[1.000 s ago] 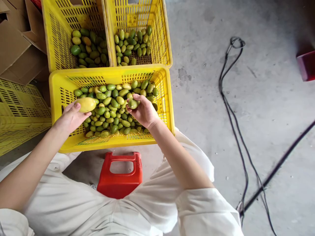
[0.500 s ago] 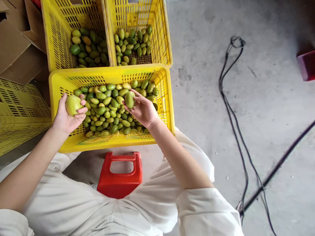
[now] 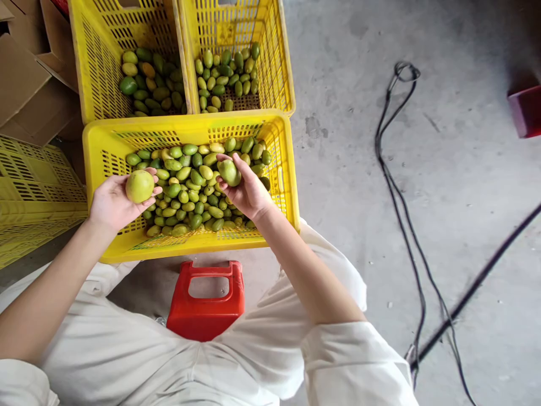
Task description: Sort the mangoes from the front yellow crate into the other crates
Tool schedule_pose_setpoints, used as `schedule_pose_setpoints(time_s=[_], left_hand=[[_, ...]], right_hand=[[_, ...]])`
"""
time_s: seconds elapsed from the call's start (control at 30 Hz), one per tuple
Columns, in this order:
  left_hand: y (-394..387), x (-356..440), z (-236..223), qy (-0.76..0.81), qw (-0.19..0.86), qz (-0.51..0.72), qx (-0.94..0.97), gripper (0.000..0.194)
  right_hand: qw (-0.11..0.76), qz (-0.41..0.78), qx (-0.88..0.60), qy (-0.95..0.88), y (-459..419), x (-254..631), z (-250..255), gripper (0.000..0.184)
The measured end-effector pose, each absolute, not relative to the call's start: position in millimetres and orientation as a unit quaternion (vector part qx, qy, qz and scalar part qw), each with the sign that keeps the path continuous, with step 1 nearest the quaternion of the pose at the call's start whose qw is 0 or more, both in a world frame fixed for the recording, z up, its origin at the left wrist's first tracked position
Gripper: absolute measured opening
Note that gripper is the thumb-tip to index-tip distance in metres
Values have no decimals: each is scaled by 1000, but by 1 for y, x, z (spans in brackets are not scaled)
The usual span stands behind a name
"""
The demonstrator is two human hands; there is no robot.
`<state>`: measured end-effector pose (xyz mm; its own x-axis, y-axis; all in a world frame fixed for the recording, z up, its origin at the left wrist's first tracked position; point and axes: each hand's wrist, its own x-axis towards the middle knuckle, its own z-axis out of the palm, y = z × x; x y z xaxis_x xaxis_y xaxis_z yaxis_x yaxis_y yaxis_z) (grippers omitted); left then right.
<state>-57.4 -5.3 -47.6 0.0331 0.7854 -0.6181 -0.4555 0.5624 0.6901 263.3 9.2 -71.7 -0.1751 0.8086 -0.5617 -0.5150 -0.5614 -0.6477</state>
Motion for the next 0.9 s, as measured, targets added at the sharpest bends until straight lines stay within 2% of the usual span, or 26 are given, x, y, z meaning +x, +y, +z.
schedule_pose_setpoints(time_s=[0.27,0.47,0.63,0.77,0.9], left_hand=[[-12,-50,-54,551,650,487,189,39],[-13,-49,-56,565,641,491,172,48],[-6,-47,-49,548,680,466,140,45],[1,-46,-37,543,702,452,91,37],[4,-53,-31,533,721,436,81,40]], right_hand=[[443,738,-484,-159,5,257,-70,54],[433,746,-482,-156,5,261,-73,49],[467,734,-470,-153,7,261,-78,64],[463,728,-481,-159,6,261,-80,49],[446,745,-474,-147,5,263,-76,29]])
